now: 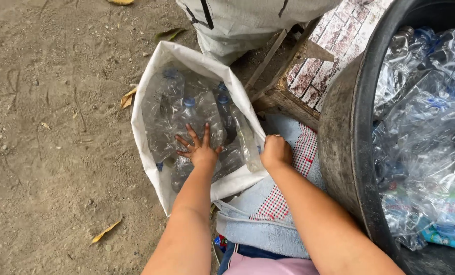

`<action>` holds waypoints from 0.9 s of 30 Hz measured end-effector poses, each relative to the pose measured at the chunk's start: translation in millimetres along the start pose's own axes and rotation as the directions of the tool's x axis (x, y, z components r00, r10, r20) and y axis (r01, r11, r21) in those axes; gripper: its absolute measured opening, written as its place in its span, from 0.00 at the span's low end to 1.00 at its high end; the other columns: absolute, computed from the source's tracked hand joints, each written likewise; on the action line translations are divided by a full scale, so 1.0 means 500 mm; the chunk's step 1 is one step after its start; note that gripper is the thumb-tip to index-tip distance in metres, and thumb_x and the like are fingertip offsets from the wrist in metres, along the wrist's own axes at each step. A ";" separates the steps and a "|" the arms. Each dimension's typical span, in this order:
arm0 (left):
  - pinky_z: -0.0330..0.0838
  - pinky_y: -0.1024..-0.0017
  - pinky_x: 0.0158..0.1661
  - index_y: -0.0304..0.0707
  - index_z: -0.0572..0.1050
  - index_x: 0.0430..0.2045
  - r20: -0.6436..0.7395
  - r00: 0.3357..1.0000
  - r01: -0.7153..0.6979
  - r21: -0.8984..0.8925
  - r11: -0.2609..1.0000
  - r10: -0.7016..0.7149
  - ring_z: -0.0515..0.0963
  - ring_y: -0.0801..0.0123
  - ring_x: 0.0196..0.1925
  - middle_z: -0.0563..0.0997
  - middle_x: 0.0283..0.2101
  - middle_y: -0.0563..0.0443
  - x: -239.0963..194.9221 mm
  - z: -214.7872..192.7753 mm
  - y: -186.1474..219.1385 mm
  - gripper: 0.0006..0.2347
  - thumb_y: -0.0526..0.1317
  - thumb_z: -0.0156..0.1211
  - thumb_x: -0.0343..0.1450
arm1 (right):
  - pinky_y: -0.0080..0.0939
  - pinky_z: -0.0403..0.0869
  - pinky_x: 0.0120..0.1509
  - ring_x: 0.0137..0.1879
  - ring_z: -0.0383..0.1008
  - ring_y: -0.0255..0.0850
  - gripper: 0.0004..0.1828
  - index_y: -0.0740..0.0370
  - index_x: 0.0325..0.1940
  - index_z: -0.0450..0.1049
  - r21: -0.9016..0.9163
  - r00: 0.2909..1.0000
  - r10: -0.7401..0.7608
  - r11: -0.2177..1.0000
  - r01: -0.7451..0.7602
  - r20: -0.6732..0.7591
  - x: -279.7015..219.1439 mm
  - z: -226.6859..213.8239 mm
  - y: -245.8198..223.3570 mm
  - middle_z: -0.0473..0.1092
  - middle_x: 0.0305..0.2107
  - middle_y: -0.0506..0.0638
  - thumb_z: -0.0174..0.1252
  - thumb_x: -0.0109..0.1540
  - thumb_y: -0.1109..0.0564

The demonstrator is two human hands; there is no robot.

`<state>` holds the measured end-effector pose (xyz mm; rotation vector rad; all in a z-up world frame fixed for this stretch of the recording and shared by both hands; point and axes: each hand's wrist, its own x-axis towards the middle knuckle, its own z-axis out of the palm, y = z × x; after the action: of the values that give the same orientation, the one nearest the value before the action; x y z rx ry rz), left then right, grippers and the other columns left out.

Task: Sorting plastic bottles and bags from a tub into a sack, using scissors to cut some items

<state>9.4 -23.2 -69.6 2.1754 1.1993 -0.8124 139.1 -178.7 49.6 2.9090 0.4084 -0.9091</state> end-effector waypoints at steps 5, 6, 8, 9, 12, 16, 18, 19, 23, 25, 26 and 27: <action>0.26 0.19 0.63 0.81 0.31 0.73 0.015 0.998 0.054 0.040 0.998 -0.054 0.16 0.25 0.73 0.17 0.77 0.46 0.062 0.029 -0.036 0.41 0.67 0.52 0.70 | 0.53 0.81 0.57 0.53 0.81 0.51 0.15 0.54 0.42 0.81 -0.029 0.999 0.035 0.999 -0.036 -0.008 0.005 -0.016 0.011 0.77 0.41 0.53 0.48 0.62 0.60; 0.26 0.20 0.63 0.80 0.30 0.73 0.027 0.996 0.082 0.070 0.994 -0.084 0.15 0.26 0.73 0.18 0.77 0.46 0.057 0.043 -0.051 0.40 0.68 0.50 0.70 | 0.53 0.81 0.57 0.53 0.81 0.52 0.17 0.55 0.44 0.81 -0.034 1.000 0.021 0.999 -0.021 0.009 -0.005 -0.006 0.011 0.77 0.41 0.54 0.46 0.62 0.60; 0.25 0.20 0.63 0.79 0.28 0.73 0.028 0.997 0.074 0.067 0.995 -0.076 0.14 0.25 0.73 0.17 0.77 0.45 0.058 0.029 -0.034 0.40 0.68 0.49 0.71 | 0.54 0.81 0.57 0.53 0.81 0.54 0.17 0.57 0.44 0.81 -0.034 1.000 0.008 0.999 -0.008 0.004 -0.011 -0.018 0.002 0.77 0.41 0.56 0.45 0.63 0.61; 0.25 0.19 0.63 0.78 0.27 0.73 0.021 0.997 0.067 0.057 0.996 -0.068 0.14 0.24 0.72 0.16 0.76 0.44 0.049 0.028 -0.037 0.40 0.68 0.48 0.71 | 0.55 0.81 0.56 0.52 0.81 0.56 0.18 0.60 0.45 0.81 -0.034 1.000 -0.010 0.999 0.010 -0.011 -0.022 -0.017 -0.003 0.77 0.41 0.58 0.45 0.64 0.62; 0.25 0.21 0.64 0.76 0.30 0.74 -0.014 0.999 0.048 0.027 0.998 -0.047 0.15 0.25 0.73 0.19 0.78 0.44 -0.023 -0.041 -0.035 0.40 0.70 0.45 0.70 | 0.56 0.80 0.58 0.53 0.80 0.56 0.17 0.64 0.48 0.80 -0.013 1.000 -0.015 1.000 0.015 0.007 -0.041 -0.002 -0.023 0.76 0.43 0.60 0.45 0.64 0.63; 0.30 0.24 0.67 0.78 0.34 0.74 -0.073 0.997 -0.021 -0.004 1.000 0.020 0.17 0.25 0.73 0.21 0.78 0.46 -0.086 -0.092 -0.049 0.38 0.70 0.44 0.70 | 0.58 0.78 0.60 0.55 0.79 0.60 0.18 0.69 0.50 0.79 0.036 0.999 -0.042 0.998 0.043 -0.017 -0.055 -0.008 -0.049 0.76 0.46 0.64 0.44 0.65 0.65; 0.32 0.22 0.66 0.84 0.40 0.73 -0.236 0.968 -0.103 -0.049 0.993 0.089 0.17 0.24 0.73 0.25 0.79 0.48 -0.085 -0.060 -0.066 0.36 0.69 0.47 0.70 | 0.58 0.79 0.54 0.52 0.80 0.56 0.20 0.63 0.48 0.80 -0.030 0.998 -0.055 0.998 0.054 -0.028 -0.039 0.031 -0.038 0.77 0.44 0.59 0.40 0.66 0.63; 0.32 0.22 0.66 0.84 0.40 0.73 -0.236 0.967 -0.106 -0.045 0.993 0.093 0.17 0.24 0.73 0.25 0.79 0.48 -0.089 -0.052 -0.074 0.36 0.69 0.47 0.70 | 0.58 0.79 0.54 0.52 0.80 0.56 0.20 0.63 0.48 0.80 -0.027 0.998 -0.051 0.998 0.050 -0.028 -0.041 0.041 -0.041 0.77 0.44 0.59 0.40 0.66 0.63; 0.31 0.22 0.66 0.82 0.47 0.73 -0.368 0.924 -0.140 -0.064 0.988 0.107 0.19 0.25 0.74 0.26 0.79 0.49 -0.112 -0.035 -0.086 0.33 0.69 0.45 0.70 | 0.61 0.74 0.56 0.57 0.76 0.57 0.23 0.63 0.55 0.78 -0.041 0.999 -0.010 0.999 0.008 -0.045 -0.038 0.067 -0.052 0.75 0.52 0.59 0.36 0.68 0.60; 0.29 0.22 0.66 0.80 0.50 0.73 -0.406 0.905 -0.156 -0.036 0.987 0.128 0.19 0.26 0.74 0.27 0.80 0.49 -0.133 -0.020 -0.083 0.31 0.68 0.43 0.71 | 0.63 0.71 0.56 0.59 0.73 0.58 0.24 0.63 0.57 0.77 -0.006 0.997 0.046 0.999 -0.047 -0.056 -0.051 0.050 -0.066 0.73 0.55 0.61 0.35 0.69 0.59; 0.33 0.24 0.66 0.72 0.62 0.66 -0.481 0.853 -0.242 -0.021 0.970 0.202 0.24 0.28 0.76 0.32 0.80 0.50 -0.145 -0.005 -0.085 0.27 0.67 0.46 0.71 | 0.63 0.68 0.60 0.64 0.67 0.59 0.24 0.63 0.61 0.74 -0.011 0.997 0.045 0.999 -0.045 -0.055 -0.066 0.029 -0.080 0.67 0.62 0.62 0.35 0.71 0.59; 0.38 0.25 0.66 0.64 0.74 0.59 -0.550 0.790 -0.325 -0.001 0.946 0.271 0.30 0.30 0.78 0.38 0.81 0.50 -0.158 0.010 -0.087 0.24 0.66 0.49 0.71 | 0.64 0.66 0.63 0.69 0.62 0.59 0.24 0.63 0.64 0.72 -0.016 0.998 0.043 0.999 -0.044 -0.054 -0.080 0.007 -0.094 0.61 0.69 0.64 0.34 0.72 0.58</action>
<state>-63.4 -49.7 -23.4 2.5114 1.0589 0.0177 92.5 -143.1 70.2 2.9195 0.3532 -0.8195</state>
